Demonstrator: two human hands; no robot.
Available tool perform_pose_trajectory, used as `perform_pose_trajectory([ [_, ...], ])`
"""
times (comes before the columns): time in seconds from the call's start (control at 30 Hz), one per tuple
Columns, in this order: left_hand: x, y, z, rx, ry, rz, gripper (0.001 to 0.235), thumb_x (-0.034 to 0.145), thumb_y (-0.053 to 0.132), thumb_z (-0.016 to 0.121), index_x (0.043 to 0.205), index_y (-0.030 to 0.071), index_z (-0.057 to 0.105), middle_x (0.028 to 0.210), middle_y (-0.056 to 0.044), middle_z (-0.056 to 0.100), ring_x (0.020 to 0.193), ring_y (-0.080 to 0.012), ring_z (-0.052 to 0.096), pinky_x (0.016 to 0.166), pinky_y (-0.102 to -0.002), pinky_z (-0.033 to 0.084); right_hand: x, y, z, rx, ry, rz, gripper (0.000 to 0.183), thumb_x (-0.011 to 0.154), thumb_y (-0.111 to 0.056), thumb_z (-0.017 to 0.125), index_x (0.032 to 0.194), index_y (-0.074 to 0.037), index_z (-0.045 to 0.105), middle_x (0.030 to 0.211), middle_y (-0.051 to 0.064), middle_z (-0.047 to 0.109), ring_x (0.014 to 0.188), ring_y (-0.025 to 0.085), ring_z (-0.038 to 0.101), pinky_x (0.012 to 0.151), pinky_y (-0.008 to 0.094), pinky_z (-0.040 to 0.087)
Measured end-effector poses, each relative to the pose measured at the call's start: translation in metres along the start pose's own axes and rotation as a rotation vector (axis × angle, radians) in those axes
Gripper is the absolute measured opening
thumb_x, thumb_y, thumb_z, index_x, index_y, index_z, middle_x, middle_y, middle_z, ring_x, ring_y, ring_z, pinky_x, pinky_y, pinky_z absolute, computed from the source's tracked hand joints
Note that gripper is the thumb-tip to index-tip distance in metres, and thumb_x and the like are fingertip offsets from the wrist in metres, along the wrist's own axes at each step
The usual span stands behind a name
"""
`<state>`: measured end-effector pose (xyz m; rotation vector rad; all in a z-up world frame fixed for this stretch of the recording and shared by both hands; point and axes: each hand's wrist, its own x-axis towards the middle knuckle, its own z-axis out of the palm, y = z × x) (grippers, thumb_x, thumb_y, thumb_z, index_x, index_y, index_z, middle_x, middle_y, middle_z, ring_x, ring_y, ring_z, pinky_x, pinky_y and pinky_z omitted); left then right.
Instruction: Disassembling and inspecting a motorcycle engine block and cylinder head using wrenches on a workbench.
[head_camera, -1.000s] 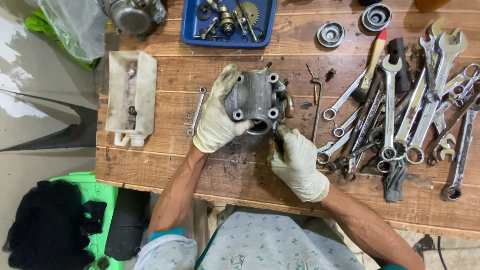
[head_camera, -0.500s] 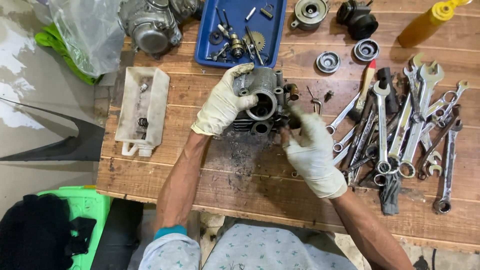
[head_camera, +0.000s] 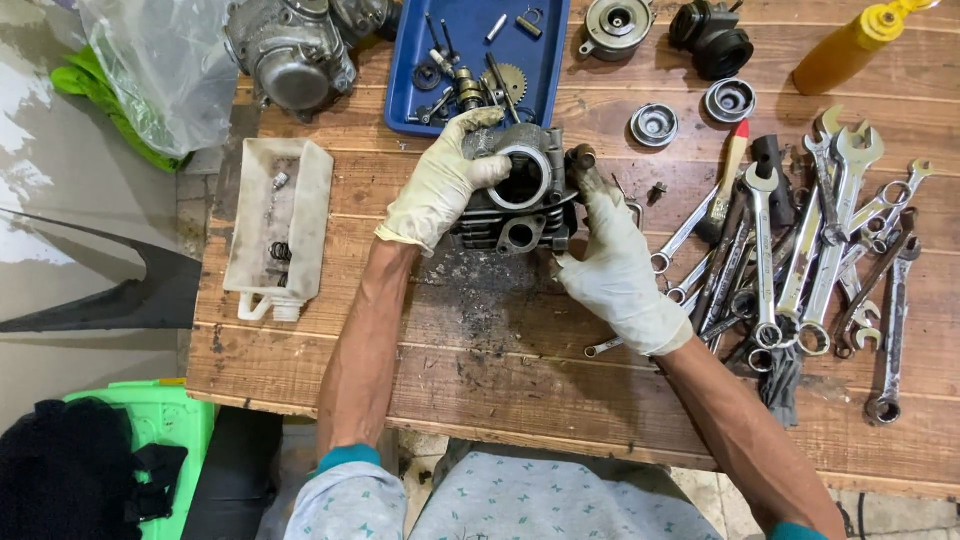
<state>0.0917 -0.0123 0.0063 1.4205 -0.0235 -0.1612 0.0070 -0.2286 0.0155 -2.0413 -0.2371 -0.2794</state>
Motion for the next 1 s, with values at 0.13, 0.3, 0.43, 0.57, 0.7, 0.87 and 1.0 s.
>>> perform_pose_trajectory([
  [0.13, 0.004, -0.003, -0.004, 0.005, -0.015, -0.021, 0.071, 0.078, 0.010, 0.095, 0.138, 0.015, 0.059, 0.128, -0.007, 0.070, 0.115, -0.0152, 0.065, 0.104, -0.034, 0.056, 0.004, -0.009, -0.003, 0.051, -0.004, 0.062, 0.100, 0.063, 0.000, 0.081, 0.155, -0.021, 0.047, 0.120, 0.016, 0.058, 0.096, 0.033, 0.061, 0.075, 0.049, 0.068],
  [0.3, 0.002, 0.003, -0.004, 0.053, -0.014, -0.030, 0.072, 0.077, 0.011, 0.096, 0.139, 0.016, 0.059, 0.129, -0.005, 0.070, 0.114, -0.0134, 0.067, 0.103, -0.032, 0.056, 0.002, -0.004, 0.005, 0.144, 0.024, -0.080, 0.091, 0.071, 0.008, 0.084, 0.152, -0.011, 0.047, 0.125, 0.022, 0.049, 0.111, 0.041, 0.059, 0.081, 0.049, 0.067],
  [0.43, 0.001, 0.002, -0.004, 0.048, -0.029, -0.015, 0.072, 0.079, 0.011, 0.094, 0.141, 0.016, 0.057, 0.132, -0.006, 0.068, 0.116, -0.0133, 0.065, 0.105, -0.033, 0.055, -0.001, -0.009, 0.007, -0.084, 0.018, -0.136, 0.110, 0.055, -0.005, 0.091, 0.154, -0.006, 0.042, 0.135, 0.028, 0.050, 0.121, 0.053, 0.058, 0.100, 0.060, 0.058],
  [0.57, -0.001, -0.002, -0.003, 0.028, -0.016, 0.003, 0.075, 0.078, 0.011, 0.095, 0.142, 0.015, 0.056, 0.132, -0.007, 0.067, 0.117, -0.0144, 0.064, 0.105, -0.035, 0.055, -0.006, -0.004, 0.018, -0.074, 0.092, -0.189, 0.101, 0.060, -0.002, 0.090, 0.150, 0.000, 0.045, 0.139, 0.034, 0.048, 0.127, 0.058, 0.053, 0.106, 0.062, 0.050],
  [0.7, -0.017, 0.004, 0.014, -0.013, -0.011, 0.031, 0.081, 0.075, 0.005, 0.094, 0.144, 0.015, 0.054, 0.140, -0.011, 0.064, 0.129, -0.0231, 0.060, 0.111, -0.041, 0.051, -0.012, -0.006, 0.021, -0.074, 0.129, -0.274, 0.105, 0.063, -0.005, 0.092, 0.153, 0.002, 0.039, 0.146, 0.037, 0.042, 0.134, 0.060, 0.047, 0.110, 0.062, 0.045],
  [0.87, -0.064, 0.034, 0.039, 0.203, 0.025, 0.035, 0.085, 0.073, 0.002, 0.091, 0.146, 0.017, 0.053, 0.143, -0.014, 0.062, 0.135, -0.0302, 0.058, 0.115, -0.044, 0.047, -0.043, 0.029, 0.017, -0.264, -0.041, -0.071, 0.096, 0.052, -0.013, 0.093, 0.139, -0.006, 0.052, 0.123, 0.020, 0.057, 0.108, 0.044, 0.066, 0.089, 0.056, 0.058],
  [1.0, -0.082, 0.021, 0.027, 0.596, 0.046, 0.151, 0.092, 0.062, 0.014, 0.094, 0.146, 0.014, 0.057, 0.154, -0.018, 0.049, 0.147, -0.0357, 0.043, 0.123, -0.045, 0.035, -0.066, 0.027, 0.013, -0.445, -0.068, -0.106, 0.091, 0.052, -0.017, 0.093, 0.135, -0.008, 0.056, 0.112, 0.014, 0.059, 0.099, 0.039, 0.069, 0.083, 0.051, 0.060],
])
